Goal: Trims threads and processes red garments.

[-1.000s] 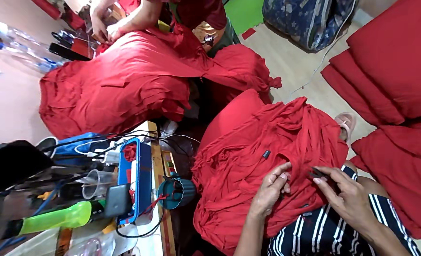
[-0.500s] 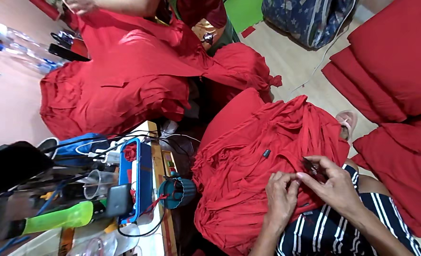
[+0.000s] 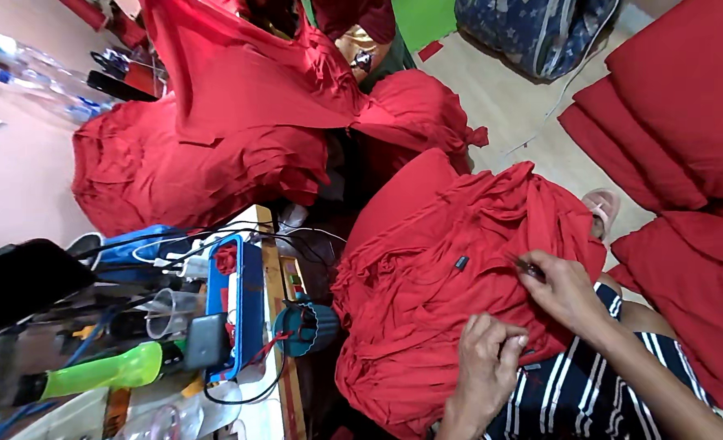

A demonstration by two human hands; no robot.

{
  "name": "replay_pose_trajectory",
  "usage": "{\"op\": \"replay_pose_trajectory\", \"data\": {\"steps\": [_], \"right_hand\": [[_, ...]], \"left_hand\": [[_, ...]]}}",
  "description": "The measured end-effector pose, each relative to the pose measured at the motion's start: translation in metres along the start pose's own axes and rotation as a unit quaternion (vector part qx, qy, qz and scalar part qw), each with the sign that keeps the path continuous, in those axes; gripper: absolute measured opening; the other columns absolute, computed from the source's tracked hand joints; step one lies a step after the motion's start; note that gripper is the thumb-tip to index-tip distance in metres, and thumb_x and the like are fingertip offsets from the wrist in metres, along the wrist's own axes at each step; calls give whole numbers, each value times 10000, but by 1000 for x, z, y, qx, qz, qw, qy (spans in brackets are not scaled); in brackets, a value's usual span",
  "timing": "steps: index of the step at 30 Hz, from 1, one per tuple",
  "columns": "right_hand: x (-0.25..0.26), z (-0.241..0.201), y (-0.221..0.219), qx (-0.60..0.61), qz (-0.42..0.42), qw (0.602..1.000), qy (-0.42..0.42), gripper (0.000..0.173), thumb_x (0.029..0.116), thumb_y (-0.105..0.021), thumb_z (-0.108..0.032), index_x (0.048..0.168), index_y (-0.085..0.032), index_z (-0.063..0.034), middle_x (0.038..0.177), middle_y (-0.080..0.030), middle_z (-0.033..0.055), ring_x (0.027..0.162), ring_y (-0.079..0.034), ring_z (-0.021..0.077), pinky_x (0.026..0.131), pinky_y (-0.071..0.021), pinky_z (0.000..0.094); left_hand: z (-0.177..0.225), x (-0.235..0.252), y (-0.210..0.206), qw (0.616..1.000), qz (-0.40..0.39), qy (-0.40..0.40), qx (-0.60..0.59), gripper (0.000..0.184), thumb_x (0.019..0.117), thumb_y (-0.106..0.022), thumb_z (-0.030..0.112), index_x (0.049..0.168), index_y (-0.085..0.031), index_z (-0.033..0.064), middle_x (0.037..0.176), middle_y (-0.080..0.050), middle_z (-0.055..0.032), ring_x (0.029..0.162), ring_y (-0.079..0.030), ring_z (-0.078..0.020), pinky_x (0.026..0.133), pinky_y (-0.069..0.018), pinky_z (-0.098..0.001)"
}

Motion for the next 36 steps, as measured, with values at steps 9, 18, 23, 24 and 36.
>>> {"op": "replay_pose_trajectory", "data": {"steps": [9,18,23,24,36], "right_hand": [[-7,-3,6,437,8,873,-218,95,1088,-460,-101,1062,-551,-95,659,-478,-48,454,-369,4,425,-316,136],[-10,11,14,42,64,997,-13,231,987,-650,-162,1099,-683,37,1005,-674,212,917,-658,371,786,-482,623],[-8,-32,15,-132,-1,989,71,330,917,-761,-252,1100,-685,12,1040,-669,224,835,-677,432,665,-516,631],[-8,-43,9,-168,-38,983,66,318,919,-761,-234,1103,-675,10,1047,-660,222,841,-678,431,669,-521,614],[0,-2,23,119,91,988,-36,38,923,-676,14,955,-669,33,786,-625,110,692,-585,199,646,-491,417]], "left_hand": [[24,6,31,993,-97,-47,-40,224,985,-605,177,969,-761,18,987,-715,-113,997,-663,-207,917,-526,-342],[-24,20,-3,987,33,-44,153,103,874,-692,97,909,-783,64,842,-732,-76,805,-701,-238,721,-542,-417],[-25,1,-15,978,77,-74,178,98,851,-703,125,882,-790,93,788,-704,-54,746,-667,-216,671,-509,-374],[-24,0,-17,976,85,-80,183,89,842,-707,126,862,-786,90,773,-693,-53,734,-659,-215,661,-502,-370],[-7,-12,-15,977,103,-127,136,105,867,-665,93,847,-767,75,698,-628,-41,696,-603,-187,669,-496,-302]]}}
Point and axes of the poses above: each hand's wrist, its own x-axis towards the middle knuckle, its own y-axis out of the back of the hand, z = x × y, the point moved 2 cm from there along x, towards the middle knuckle
